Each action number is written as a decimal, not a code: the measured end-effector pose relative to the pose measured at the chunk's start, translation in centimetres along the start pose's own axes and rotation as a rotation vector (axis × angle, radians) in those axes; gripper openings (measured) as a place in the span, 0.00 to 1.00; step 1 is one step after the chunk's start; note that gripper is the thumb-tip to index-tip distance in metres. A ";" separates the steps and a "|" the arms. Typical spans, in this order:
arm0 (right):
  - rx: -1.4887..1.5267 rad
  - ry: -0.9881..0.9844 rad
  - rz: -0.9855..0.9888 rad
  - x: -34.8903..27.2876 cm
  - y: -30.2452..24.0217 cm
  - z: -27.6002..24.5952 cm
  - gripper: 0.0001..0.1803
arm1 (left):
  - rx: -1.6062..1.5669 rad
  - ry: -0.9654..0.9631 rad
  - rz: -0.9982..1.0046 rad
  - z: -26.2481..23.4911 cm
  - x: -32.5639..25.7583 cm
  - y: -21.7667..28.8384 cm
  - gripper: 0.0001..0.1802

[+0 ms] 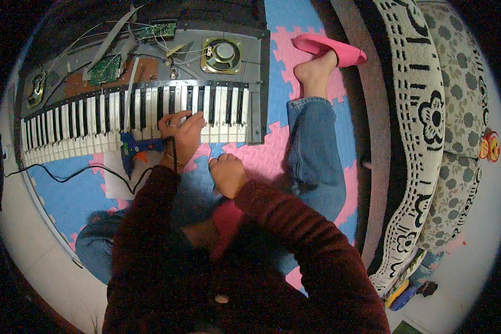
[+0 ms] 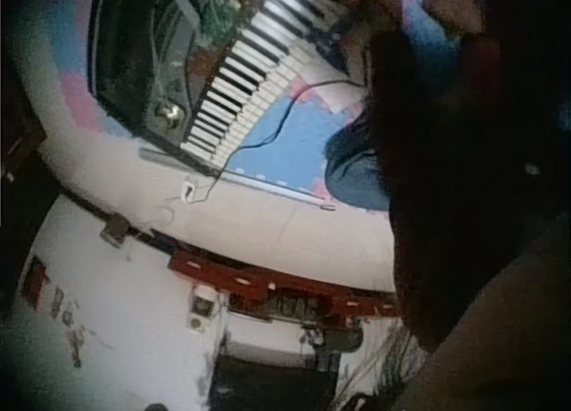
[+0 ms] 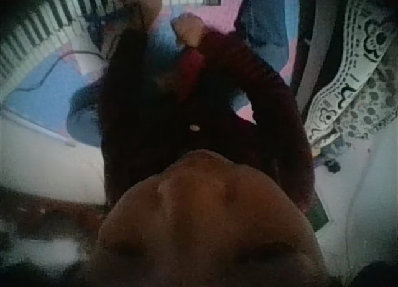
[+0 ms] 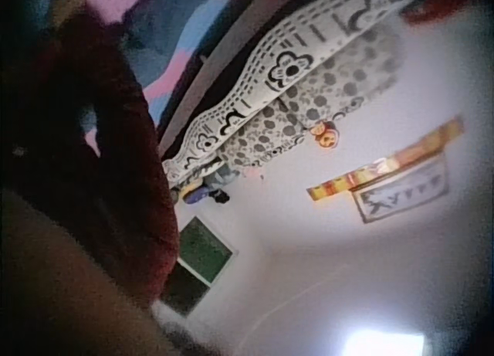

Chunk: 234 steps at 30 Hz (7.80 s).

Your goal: The person sits on a foam mat and uses a hot glue gun to apply glue to the white keys of a disassembled electronic keyboard. They repeatedly press and hold the keys to secure them while the glue sets.

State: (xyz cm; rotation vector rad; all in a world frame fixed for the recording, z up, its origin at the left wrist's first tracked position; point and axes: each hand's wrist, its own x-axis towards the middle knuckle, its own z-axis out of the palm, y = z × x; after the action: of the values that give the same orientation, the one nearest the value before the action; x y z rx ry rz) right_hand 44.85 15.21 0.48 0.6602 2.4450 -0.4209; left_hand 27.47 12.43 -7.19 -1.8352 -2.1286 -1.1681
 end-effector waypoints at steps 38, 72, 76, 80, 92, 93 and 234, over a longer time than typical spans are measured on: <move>-0.031 0.071 0.009 -0.1 -0.2 0.5 0.36 | 0.023 0.037 -0.018 0.6 -0.2 0.0 0.08; -0.042 0.045 0.004 -0.1 -0.2 0.3 0.37 | 0.021 0.057 -0.046 1.8 -1.2 -0.5 0.08; -0.004 0.028 0.017 -0.1 0.0 0.6 0.37 | 0.036 0.031 -0.045 1.3 -0.8 -0.3 0.09; -0.030 0.068 -0.017 0.0 0.0 0.5 0.36 | 0.023 -0.019 -0.066 1.0 -0.8 -0.5 0.09; -0.046 0.067 0.001 0.0 0.0 0.8 0.37 | -0.114 0.042 -0.201 1.5 -1.0 -0.1 0.09; -0.050 0.060 0.002 0.1 0.0 0.7 0.37 | -0.107 0.036 -0.187 1.3 -0.9 -0.1 0.09; -0.045 0.056 0.005 0.0 -0.1 0.7 0.38 | 0.016 0.051 -0.033 0.9 -0.5 -0.1 0.07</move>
State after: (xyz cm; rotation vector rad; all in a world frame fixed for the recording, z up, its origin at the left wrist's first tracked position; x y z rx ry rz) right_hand 45.09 14.86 -0.05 0.6669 2.4973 -0.3487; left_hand 27.84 12.59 -8.14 -1.7508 -2.1415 -1.1880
